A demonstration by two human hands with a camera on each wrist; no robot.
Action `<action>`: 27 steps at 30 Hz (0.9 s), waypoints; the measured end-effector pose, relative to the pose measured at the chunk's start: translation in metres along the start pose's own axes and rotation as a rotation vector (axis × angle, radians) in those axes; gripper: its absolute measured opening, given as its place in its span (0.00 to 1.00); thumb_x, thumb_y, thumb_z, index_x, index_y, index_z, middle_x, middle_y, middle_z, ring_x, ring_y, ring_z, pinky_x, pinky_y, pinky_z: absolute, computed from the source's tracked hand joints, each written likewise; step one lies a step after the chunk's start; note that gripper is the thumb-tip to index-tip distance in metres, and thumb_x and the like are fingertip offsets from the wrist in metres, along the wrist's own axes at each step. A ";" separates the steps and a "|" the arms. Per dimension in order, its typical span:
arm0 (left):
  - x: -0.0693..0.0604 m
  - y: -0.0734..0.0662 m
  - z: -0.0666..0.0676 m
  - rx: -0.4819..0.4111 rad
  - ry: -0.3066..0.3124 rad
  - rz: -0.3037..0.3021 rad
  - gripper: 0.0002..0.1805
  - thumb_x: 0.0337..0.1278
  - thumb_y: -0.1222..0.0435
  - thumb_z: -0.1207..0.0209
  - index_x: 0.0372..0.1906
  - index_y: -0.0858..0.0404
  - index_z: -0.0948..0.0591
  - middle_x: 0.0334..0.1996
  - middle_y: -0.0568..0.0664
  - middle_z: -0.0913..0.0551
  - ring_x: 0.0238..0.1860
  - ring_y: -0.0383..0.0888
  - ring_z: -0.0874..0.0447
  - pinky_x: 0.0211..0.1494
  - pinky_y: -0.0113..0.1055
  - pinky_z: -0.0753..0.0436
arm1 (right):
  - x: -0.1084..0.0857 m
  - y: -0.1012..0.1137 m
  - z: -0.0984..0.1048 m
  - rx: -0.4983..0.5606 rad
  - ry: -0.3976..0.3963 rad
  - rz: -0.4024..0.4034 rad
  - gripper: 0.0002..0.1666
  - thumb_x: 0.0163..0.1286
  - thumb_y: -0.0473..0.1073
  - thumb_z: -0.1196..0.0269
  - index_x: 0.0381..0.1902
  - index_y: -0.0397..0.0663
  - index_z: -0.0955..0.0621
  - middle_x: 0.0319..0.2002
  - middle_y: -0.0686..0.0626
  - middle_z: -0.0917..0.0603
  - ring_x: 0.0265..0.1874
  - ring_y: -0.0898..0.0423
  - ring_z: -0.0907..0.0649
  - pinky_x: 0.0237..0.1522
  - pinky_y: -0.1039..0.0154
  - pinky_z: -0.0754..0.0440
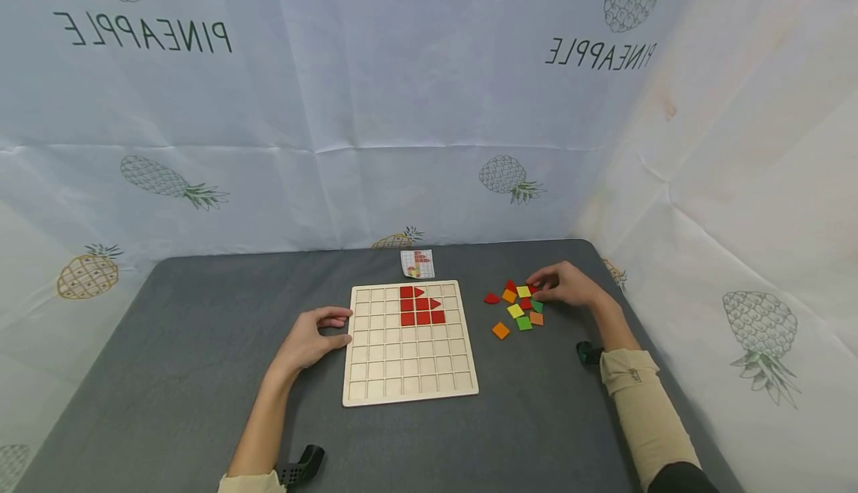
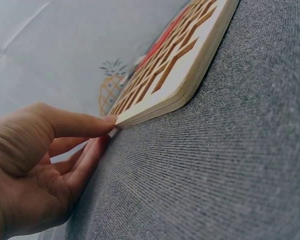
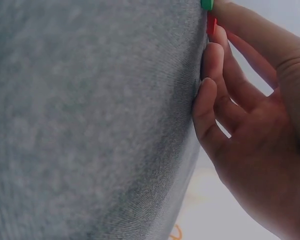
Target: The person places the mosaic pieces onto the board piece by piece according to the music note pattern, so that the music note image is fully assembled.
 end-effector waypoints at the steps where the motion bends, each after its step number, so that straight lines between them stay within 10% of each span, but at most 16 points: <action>1: 0.000 0.000 0.000 0.001 0.001 -0.001 0.27 0.62 0.72 0.27 0.66 0.68 0.16 0.59 0.64 0.13 0.61 0.57 0.15 0.57 0.40 0.17 | 0.000 0.000 0.000 -0.005 -0.004 -0.002 0.18 0.72 0.35 0.27 0.58 0.33 0.12 0.50 0.33 0.10 0.36 0.63 0.16 0.39 0.67 0.18; 27: -0.001 0.000 0.000 -0.008 0.001 0.009 0.27 0.62 0.71 0.27 0.66 0.69 0.16 0.60 0.64 0.13 0.61 0.57 0.15 0.56 0.38 0.17 | -0.001 0.009 0.004 -0.075 -0.073 0.015 0.13 0.74 0.40 0.27 0.53 0.40 0.10 0.48 0.39 0.09 0.35 0.63 0.17 0.38 0.66 0.19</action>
Point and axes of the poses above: each hand's wrist, its own x-axis towards the middle knuckle, its own z-axis out of the back of the hand, y = z × x, the point moved 6 cm from there along x, towards the middle knuckle
